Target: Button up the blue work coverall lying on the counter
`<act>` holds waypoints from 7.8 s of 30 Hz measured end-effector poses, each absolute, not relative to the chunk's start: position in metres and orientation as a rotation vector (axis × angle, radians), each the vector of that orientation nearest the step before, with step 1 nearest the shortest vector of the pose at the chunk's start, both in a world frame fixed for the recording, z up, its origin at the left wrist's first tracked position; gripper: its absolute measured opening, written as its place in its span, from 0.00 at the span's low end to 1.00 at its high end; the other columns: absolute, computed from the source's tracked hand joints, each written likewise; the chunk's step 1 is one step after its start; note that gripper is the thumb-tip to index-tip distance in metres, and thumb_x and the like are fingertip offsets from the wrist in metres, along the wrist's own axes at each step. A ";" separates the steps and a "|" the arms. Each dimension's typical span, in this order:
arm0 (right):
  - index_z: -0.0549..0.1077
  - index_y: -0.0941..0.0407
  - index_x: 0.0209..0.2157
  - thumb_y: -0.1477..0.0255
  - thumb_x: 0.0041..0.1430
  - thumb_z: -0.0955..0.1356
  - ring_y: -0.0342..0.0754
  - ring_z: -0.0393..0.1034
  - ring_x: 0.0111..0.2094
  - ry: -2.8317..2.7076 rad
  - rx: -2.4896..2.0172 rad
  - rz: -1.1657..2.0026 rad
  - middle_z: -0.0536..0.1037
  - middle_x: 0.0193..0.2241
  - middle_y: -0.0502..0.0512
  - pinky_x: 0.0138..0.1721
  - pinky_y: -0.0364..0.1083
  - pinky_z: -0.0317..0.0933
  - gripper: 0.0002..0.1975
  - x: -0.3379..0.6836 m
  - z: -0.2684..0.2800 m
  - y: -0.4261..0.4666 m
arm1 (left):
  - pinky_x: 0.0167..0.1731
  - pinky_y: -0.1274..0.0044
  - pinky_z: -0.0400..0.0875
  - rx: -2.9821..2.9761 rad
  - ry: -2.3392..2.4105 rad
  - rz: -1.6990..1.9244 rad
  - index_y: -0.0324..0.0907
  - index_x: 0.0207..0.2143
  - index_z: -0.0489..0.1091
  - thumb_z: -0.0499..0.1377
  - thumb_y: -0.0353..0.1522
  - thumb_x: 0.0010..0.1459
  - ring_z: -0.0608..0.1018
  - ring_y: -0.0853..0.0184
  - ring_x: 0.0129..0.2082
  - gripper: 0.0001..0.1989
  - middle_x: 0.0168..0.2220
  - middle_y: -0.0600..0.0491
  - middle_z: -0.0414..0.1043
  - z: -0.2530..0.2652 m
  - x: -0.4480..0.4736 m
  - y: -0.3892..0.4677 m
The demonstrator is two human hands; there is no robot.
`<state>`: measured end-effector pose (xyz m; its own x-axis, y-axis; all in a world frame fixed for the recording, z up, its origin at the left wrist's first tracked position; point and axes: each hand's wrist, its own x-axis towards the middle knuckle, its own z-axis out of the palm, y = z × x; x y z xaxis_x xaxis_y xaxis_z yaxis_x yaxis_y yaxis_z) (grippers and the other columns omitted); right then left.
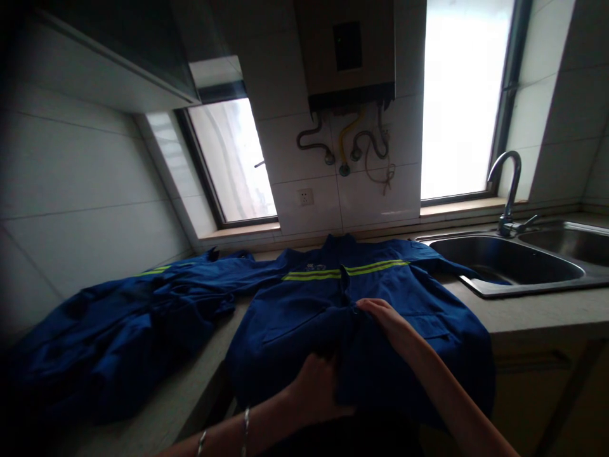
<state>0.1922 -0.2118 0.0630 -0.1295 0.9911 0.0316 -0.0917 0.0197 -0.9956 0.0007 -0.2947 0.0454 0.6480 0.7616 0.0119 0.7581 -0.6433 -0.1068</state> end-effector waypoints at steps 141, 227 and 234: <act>0.78 0.56 0.35 0.66 0.44 0.74 0.50 0.72 0.38 -1.414 -0.895 1.278 0.78 0.34 0.55 0.39 0.45 0.67 0.14 0.186 0.106 -0.301 | 0.31 0.77 0.66 -2.599 -0.306 -0.810 0.39 0.34 0.65 0.49 0.27 0.61 0.67 0.72 0.27 0.06 0.27 0.55 0.65 0.140 -0.039 -0.279; 0.70 0.56 0.48 0.71 0.43 0.72 0.49 0.73 0.37 -1.392 -0.897 1.112 0.77 0.34 0.55 0.41 0.48 0.68 0.26 0.160 0.097 -0.305 | 0.29 0.82 0.64 -3.333 -1.331 -1.161 0.38 0.33 0.76 0.64 0.31 0.49 0.70 0.73 0.30 0.08 0.31 0.54 0.69 0.146 -0.030 -0.280; 0.70 0.56 0.47 0.69 0.44 0.72 0.48 0.73 0.37 -1.464 -0.933 1.114 0.76 0.33 0.54 0.40 0.46 0.68 0.24 0.161 0.099 -0.306 | 0.31 0.81 0.65 -3.371 -1.327 -1.151 0.38 0.33 0.75 0.64 0.29 0.49 0.70 0.73 0.31 0.07 0.31 0.55 0.69 0.146 -0.029 -0.280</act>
<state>0.1611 -0.3062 0.0993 -0.1715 0.9486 0.2659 -0.0036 0.2693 -0.9631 -0.0289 -0.2797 0.1461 0.6180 0.7396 0.2666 0.3685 -0.5720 0.7328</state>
